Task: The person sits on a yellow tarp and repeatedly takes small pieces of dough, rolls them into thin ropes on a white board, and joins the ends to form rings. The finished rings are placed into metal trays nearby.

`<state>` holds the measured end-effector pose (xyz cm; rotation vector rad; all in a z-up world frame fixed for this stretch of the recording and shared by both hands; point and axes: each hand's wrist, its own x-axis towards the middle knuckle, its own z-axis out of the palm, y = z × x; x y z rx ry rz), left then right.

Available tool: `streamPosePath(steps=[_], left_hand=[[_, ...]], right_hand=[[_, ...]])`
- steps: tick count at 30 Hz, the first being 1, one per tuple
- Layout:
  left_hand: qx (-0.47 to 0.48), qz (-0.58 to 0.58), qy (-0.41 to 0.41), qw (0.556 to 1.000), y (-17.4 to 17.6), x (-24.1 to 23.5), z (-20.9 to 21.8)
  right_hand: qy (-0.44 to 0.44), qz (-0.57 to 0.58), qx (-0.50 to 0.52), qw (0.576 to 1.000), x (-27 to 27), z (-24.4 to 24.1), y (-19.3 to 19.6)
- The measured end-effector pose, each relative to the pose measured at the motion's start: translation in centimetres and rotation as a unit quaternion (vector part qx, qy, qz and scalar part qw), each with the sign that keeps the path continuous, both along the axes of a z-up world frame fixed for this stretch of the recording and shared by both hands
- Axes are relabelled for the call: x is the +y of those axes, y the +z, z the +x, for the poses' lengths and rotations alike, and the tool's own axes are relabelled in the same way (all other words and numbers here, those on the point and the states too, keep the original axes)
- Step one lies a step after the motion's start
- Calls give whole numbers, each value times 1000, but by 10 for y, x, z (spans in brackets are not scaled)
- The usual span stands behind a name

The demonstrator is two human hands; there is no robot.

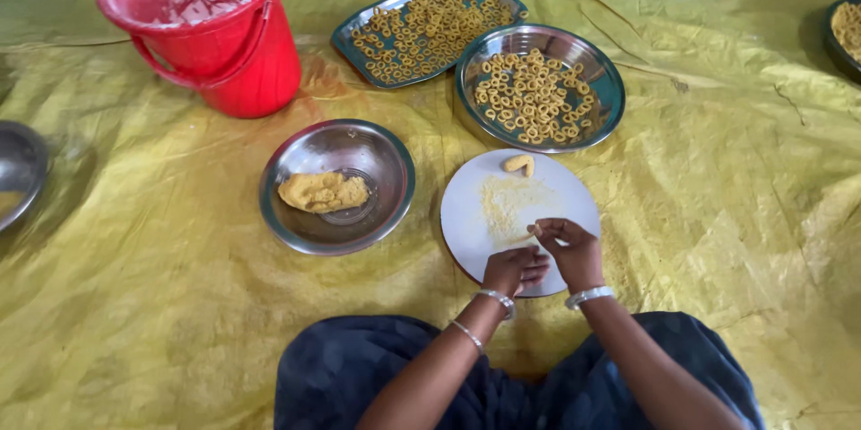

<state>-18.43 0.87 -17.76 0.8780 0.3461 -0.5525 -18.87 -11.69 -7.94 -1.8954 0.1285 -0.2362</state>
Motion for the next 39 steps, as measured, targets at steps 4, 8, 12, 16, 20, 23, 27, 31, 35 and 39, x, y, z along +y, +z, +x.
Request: streamPosePath(steps=[4,8,12,16,20,23,27,31,35,39], left_hand=[[130,-150,221,955,13,-32,14],[96,-77,282,951,24,-35,16],[36,-27,260,965,40,-13,23],[-34,43,198,979,56,-3,23],[-69,153,127,978,77,9,35],[-81,180,88,976,86,0,42],[-126,216,67,966,89,7,48],[-156,287,15,945,94,7,53],[-114,297,-75,945,95,18,56],[-91,276,-91,953,95,14,63]], right_hand=[[4,180,11,984,-14,-1,-35],[21,191,5,981,-24,4,-53],[3,161,47,986,-23,14,-41],[30,117,79,990,-24,4,-26],[35,31,18,999,-13,2,-1],[43,-2,-46,998,-18,-4,21],[16,-111,-124,986,-10,-8,42],[50,-176,-127,975,-11,-11,59],[38,-221,-149,963,-4,-13,62],[46,-227,-156,960,-9,-10,61]])
